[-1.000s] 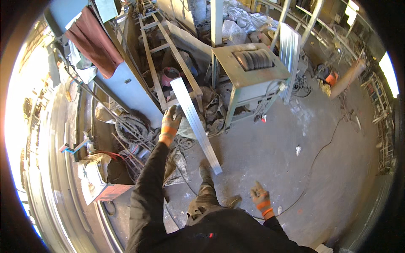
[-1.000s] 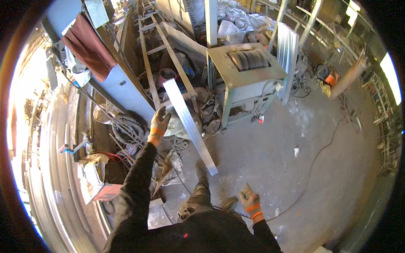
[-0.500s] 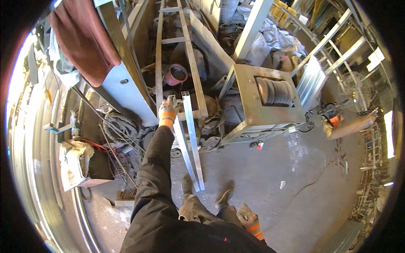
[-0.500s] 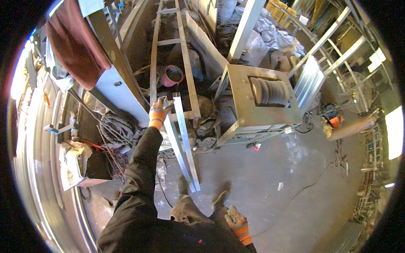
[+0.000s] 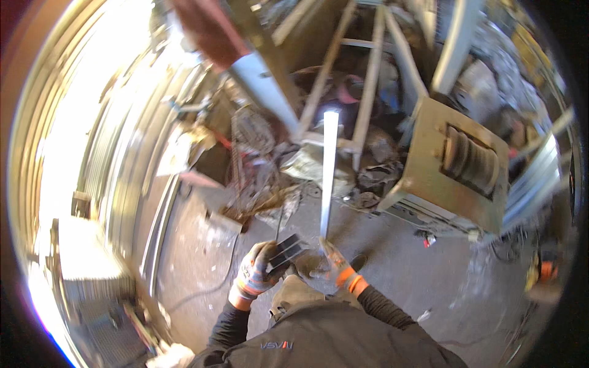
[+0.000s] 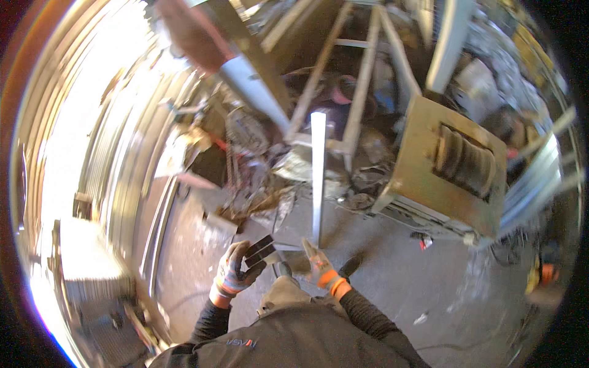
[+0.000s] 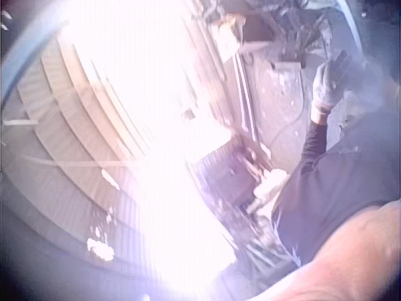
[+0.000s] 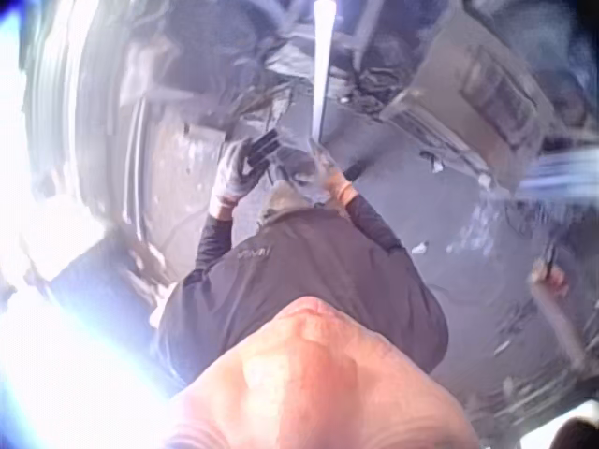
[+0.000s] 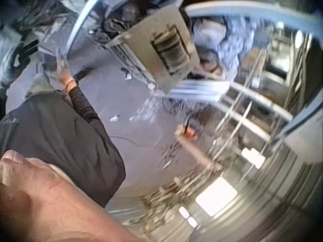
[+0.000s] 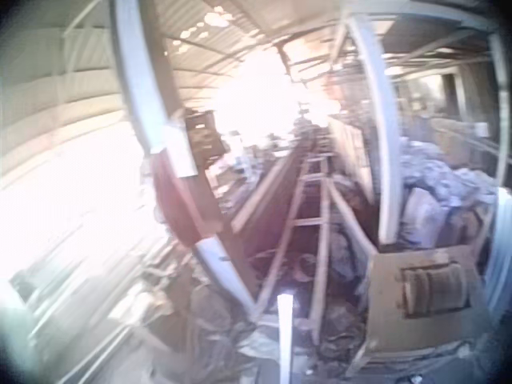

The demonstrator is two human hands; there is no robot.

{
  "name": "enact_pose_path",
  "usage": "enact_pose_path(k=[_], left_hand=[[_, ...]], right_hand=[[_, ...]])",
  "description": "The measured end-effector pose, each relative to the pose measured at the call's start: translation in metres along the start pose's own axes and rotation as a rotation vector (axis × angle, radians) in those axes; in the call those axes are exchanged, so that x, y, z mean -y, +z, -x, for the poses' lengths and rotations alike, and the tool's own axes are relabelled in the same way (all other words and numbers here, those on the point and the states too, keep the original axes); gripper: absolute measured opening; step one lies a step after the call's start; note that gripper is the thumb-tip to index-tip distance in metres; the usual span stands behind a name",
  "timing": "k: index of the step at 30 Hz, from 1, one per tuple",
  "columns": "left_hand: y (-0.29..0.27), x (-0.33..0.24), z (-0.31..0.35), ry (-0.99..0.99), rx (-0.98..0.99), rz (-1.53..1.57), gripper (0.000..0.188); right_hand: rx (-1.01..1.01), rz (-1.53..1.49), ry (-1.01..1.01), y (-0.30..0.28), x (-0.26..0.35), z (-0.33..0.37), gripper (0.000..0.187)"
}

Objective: The person repeatedly feeds long metal profiles through a roller machine to smooth their surfaces. They handle each profile by hand, pass it through the rollers, and then place it aside. The person also briefly walks through the workshop carrying a profile.

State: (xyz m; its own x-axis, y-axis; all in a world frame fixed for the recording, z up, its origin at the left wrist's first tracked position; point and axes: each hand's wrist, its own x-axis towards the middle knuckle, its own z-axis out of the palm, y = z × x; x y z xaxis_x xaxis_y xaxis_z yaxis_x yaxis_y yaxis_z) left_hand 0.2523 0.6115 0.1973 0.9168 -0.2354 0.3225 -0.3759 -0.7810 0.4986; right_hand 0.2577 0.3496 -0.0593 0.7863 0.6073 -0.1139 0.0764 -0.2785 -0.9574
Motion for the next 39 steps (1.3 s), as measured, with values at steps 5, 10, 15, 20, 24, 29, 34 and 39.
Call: enact_pose_path(k=[5, 10, 15, 20, 24, 29, 34, 39], left_hand=[[-0.088, -0.150, -0.077, 0.085, -0.219, 0.333, 0.106], [-0.051, -0.186, -0.085, 0.217, -0.311, 0.268, 0.127], [0.034, -0.181, 0.190, -0.266, 0.139, -0.112, 0.120], [0.134, -0.224, 0.447, -0.305, 0.132, -0.007, 0.067], [0.233, -0.266, 0.520, -0.852, 0.512, 0.411, 0.065], [0.289, -0.280, 0.507, -0.781, 0.683, 0.340, 0.057], [0.304, -0.293, 0.476, -0.859, 0.685, 0.309, 0.053], [0.395, -0.316, 0.387, -0.784, 0.415, 0.479, 0.063]], right_hand=[[-0.007, -0.002, -0.760, -0.022, 0.077, -0.016, 0.088], [-0.373, -0.411, -0.596, -0.082, 0.132, 0.033, 0.027], [-0.800, 0.166, -0.441, -0.216, 0.143, 0.188, 0.040], [-1.074, -0.564, -0.253, -0.267, 0.102, 0.359, 0.056], [-1.142, -0.921, -0.279, -0.279, 0.039, 0.425, 0.055], [-1.340, -0.778, -0.341, -0.315, -0.010, 0.448, 0.071], [-1.487, -0.104, 0.075, -0.358, -0.040, 0.459, 0.090], [-1.165, 0.526, 0.047, -0.478, -0.100, 0.367, 0.107]])
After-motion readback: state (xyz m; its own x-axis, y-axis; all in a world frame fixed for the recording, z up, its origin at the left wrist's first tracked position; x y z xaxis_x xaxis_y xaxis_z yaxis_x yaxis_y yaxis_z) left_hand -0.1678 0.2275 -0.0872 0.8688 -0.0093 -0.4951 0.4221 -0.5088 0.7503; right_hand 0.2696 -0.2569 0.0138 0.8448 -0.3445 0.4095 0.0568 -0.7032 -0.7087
